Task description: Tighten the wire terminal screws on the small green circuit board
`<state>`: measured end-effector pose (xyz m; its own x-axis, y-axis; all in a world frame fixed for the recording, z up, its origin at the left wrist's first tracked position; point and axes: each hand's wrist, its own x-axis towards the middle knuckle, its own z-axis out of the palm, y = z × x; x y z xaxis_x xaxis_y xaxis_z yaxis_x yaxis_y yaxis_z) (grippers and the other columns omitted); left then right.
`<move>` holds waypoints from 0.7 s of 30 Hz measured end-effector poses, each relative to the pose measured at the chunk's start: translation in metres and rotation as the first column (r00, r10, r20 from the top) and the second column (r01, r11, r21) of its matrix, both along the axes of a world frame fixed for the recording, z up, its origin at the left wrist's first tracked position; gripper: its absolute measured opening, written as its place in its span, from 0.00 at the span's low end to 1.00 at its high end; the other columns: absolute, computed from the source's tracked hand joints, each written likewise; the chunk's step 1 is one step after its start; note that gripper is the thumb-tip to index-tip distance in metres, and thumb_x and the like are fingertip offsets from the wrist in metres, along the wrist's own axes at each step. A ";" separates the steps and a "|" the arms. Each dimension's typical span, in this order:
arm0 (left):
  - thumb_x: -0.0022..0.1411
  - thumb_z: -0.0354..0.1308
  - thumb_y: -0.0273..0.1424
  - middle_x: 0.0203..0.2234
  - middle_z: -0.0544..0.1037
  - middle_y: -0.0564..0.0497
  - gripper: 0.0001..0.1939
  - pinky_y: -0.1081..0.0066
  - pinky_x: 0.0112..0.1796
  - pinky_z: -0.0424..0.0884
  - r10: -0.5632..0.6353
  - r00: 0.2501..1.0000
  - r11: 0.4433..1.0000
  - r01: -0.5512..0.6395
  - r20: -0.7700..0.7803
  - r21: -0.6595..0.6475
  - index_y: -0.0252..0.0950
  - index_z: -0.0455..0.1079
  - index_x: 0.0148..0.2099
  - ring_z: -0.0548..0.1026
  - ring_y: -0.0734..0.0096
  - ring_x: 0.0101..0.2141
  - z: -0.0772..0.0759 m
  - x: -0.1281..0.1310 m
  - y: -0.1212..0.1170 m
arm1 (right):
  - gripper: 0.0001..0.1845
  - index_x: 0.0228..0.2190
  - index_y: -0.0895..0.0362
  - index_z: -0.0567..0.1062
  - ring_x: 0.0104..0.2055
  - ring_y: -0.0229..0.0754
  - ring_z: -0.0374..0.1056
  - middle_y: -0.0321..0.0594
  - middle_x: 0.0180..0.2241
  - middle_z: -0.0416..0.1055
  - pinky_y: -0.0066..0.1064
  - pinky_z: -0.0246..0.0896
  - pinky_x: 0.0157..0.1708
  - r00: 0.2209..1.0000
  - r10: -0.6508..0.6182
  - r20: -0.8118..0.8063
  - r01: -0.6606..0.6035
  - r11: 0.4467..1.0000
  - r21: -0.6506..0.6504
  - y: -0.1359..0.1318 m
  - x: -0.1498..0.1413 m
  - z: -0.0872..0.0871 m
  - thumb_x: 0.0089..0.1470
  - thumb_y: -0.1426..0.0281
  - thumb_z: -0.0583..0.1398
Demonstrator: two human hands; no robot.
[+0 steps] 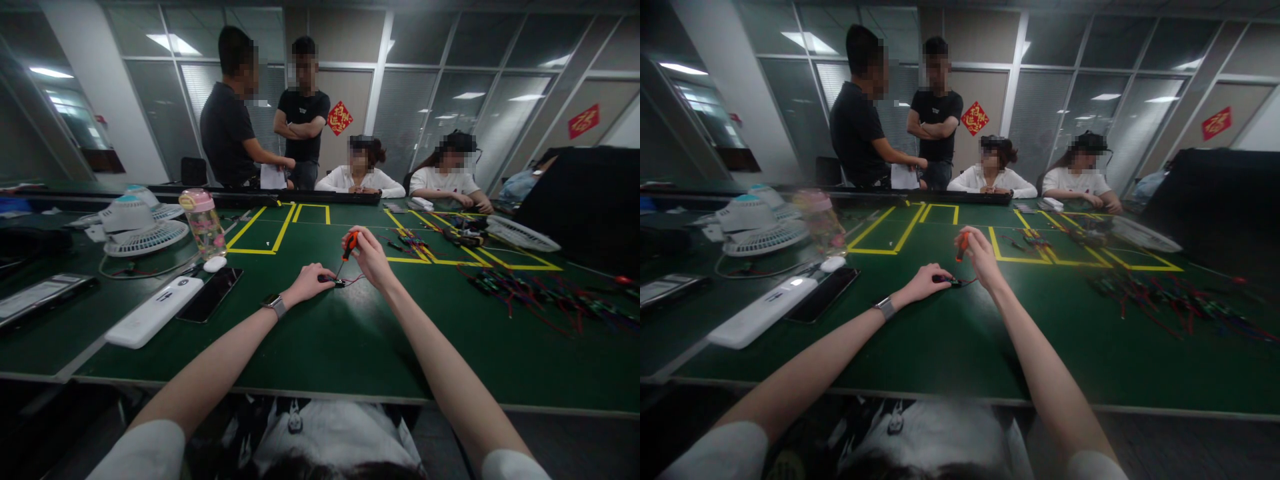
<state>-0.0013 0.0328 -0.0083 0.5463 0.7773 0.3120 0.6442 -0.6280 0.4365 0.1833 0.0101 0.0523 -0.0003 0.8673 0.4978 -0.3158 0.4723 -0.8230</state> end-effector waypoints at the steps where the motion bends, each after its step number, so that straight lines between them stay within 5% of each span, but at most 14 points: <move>1: 0.64 0.61 0.40 0.36 0.75 0.50 0.12 0.66 0.43 0.64 -0.001 1.000 1.000 0.001 0.000 0.002 0.43 0.79 0.47 0.71 0.64 0.39 0.000 0.000 0.000 | 0.15 0.35 0.49 0.74 0.35 0.40 0.71 0.34 0.32 0.74 0.35 0.67 0.39 1.000 -0.029 -0.002 0.029 1.000 0.005 0.000 -0.001 0.000 0.50 0.53 0.65; 5: 0.64 0.61 0.40 0.36 0.75 0.50 0.12 0.66 0.44 0.64 -0.005 1.000 1.000 0.005 -0.011 0.006 0.43 0.79 0.47 0.71 0.64 0.39 0.001 0.001 0.000 | 0.16 0.33 0.49 0.75 0.30 0.38 0.68 0.31 0.26 0.70 0.33 0.67 0.36 0.993 -0.117 -0.019 0.118 0.993 0.008 0.000 -0.002 0.000 0.45 0.54 0.68; 12: 0.64 0.61 0.39 0.35 0.76 0.50 0.11 0.66 0.43 0.64 -0.011 1.000 1.000 0.011 -0.006 0.016 0.43 0.79 0.47 0.71 0.64 0.39 -0.002 0.001 0.002 | 0.22 0.41 0.48 0.75 0.37 0.41 0.73 0.35 0.33 0.76 0.37 0.69 0.42 0.998 -0.026 -0.054 0.024 0.999 -0.038 0.002 0.005 -0.002 0.45 0.54 0.68; 21: 0.64 0.61 0.39 0.35 0.75 0.50 0.12 0.66 0.44 0.64 -0.014 1.000 1.000 0.015 0.011 -0.007 0.43 0.79 0.47 0.71 0.64 0.39 -0.001 0.000 0.002 | 0.16 0.33 0.49 0.75 0.30 0.38 0.69 0.31 0.27 0.72 0.33 0.68 0.35 0.991 -0.116 -0.060 0.116 0.993 -0.010 0.005 0.007 -0.004 0.45 0.55 0.69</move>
<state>-0.0012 0.0346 -0.0097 0.5542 0.7716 0.3123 0.6302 -0.6340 0.4482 0.1904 0.0146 0.0478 0.1300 0.8627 0.4887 -0.3083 0.5036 -0.8071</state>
